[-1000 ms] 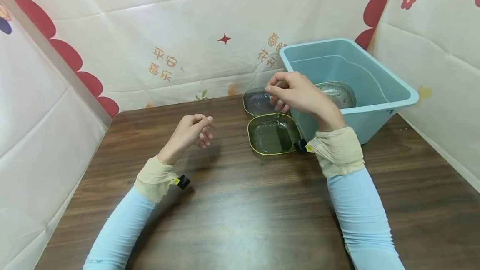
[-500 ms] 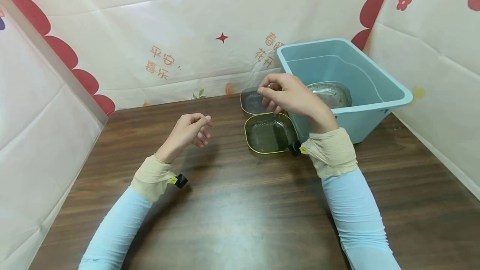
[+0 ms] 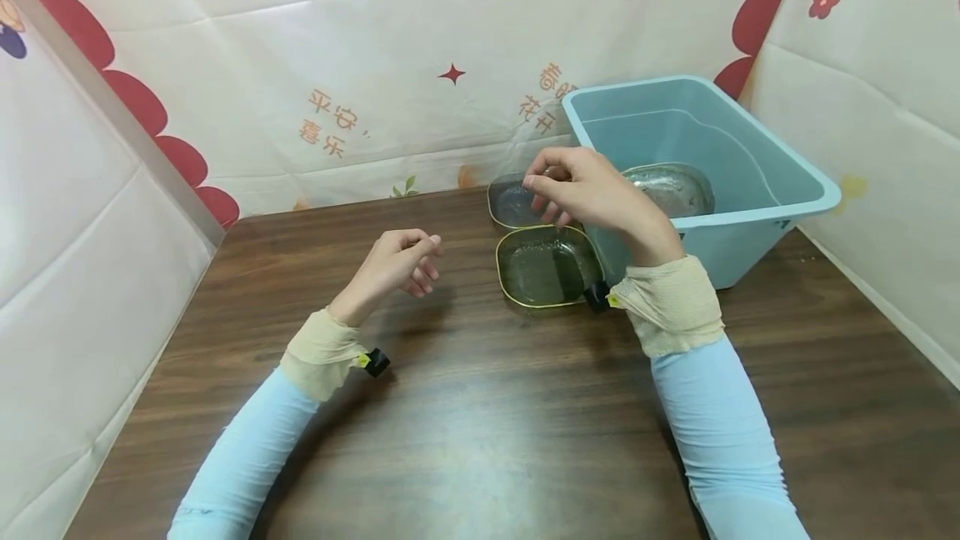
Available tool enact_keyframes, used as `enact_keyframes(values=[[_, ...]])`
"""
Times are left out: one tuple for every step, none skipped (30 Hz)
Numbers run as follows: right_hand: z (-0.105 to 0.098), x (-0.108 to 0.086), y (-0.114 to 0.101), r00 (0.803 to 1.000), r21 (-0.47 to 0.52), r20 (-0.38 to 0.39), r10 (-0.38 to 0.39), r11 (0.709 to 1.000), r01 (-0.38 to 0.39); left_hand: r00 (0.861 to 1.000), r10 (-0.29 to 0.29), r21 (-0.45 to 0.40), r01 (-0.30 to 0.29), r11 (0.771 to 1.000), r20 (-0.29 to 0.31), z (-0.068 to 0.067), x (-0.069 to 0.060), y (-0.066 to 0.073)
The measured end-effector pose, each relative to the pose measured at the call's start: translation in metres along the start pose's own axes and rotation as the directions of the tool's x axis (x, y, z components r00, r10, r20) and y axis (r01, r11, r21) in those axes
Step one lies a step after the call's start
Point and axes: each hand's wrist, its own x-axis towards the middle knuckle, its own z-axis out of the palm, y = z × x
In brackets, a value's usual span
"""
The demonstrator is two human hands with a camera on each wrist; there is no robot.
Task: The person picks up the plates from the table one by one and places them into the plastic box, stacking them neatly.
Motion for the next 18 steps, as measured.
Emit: enact_keyframes(values=[[0.0,0.0,0.0,1.0,0.003,0.001,0.0,1.0,0.0,1.0,0.0,0.001,0.0,1.0,0.002,0.001,0.0,0.0],[0.001,0.0,0.001,1.0,0.007,0.005,-0.003,1.0,0.003,1.0,0.0,0.003,0.0,1.0,0.001,0.003,0.001,0.001],[0.001,0.0,0.001,1.0,0.011,0.007,-0.006,1.0,0.006,1.0,-0.001,0.005,0.001,1.0,-0.001,0.004,0.001,0.001],[0.001,0.0,0.001,1.0,0.013,0.009,-0.009,1.0,0.009,1.0,0.0,0.008,0.0,1.0,-0.003,0.005,0.002,0.001],[0.001,0.0,0.001,1.0,0.014,0.009,-0.01,1.0,0.01,1.0,0.002,0.012,-0.002,1.0,-0.005,0.006,0.003,0.002],[0.001,0.001,0.002,1.0,0.017,0.013,-0.012,1.0,0.012,1.0,0.001,0.015,-0.001,1.0,-0.002,0.007,0.003,0.002],[0.001,0.001,0.002,1.0,0.018,0.013,-0.011,1.0,0.011,1.0,-0.001,0.023,0.001,1.0,0.002,0.007,0.004,0.002],[0.001,0.001,0.002,1.0,0.016,0.013,-0.008,1.0,0.008,1.0,-0.009,0.03,0.008,1.0,0.011,0.008,0.005,0.002],[0.001,0.001,0.002,1.0,0.014,0.012,-0.003,1.0,0.003,1.0,-0.019,0.038,0.018,0.999,0.023,0.008,0.006,0.001],[0.001,0.001,0.003,1.0,0.011,0.01,0.002,1.0,-0.003,0.999,-0.029,0.047,0.027,0.999,0.036,0.009,0.007,0.0],[0.001,0.0,0.003,1.0,0.011,0.007,0.009,1.0,-0.009,0.998,-0.04,0.057,0.037,0.998,0.047,0.01,0.008,-0.001],[0.001,0.0,0.003,1.0,0.01,0.006,0.013,1.0,-0.013,0.997,-0.051,0.066,0.047,0.997,0.056,0.01,0.009,-0.002],[0.001,0.0,0.003,1.0,0.008,0.003,0.019,1.0,-0.019,0.996,-0.063,0.073,0.058,0.996,0.062,0.011,0.009,-0.003],[0.001,0.0,0.003,1.0,0.007,0.003,0.02,1.0,-0.02,0.995,-0.074,0.075,0.069,0.995,0.064,0.012,0.01,-0.005],[0.001,0.0,0.002,1.0,0.01,0.006,0.02,1.0,-0.02,0.994,-0.083,0.074,0.078,0.994,0.067,0.012,0.011,-0.006],[0.002,0.0,0.002,1.0,0.011,0.006,0.021,1.0,-0.021,0.994,-0.09,0.069,0.085,0.994,0.069,0.013,0.013,-0.008],[0.002,0.0,0.002,1.0,0.012,0.007,0.02,1.0,-0.02,0.992,-0.099,0.063,0.094,0.994,0.075,0.014,0.014,-0.009],[0.002,0.0,0.001,1.0,0.014,0.008,0.019,1.0,-0.02,0.991,-0.108,0.059,0.103,0.993,0.084,0.016,0.016,-0.01]])
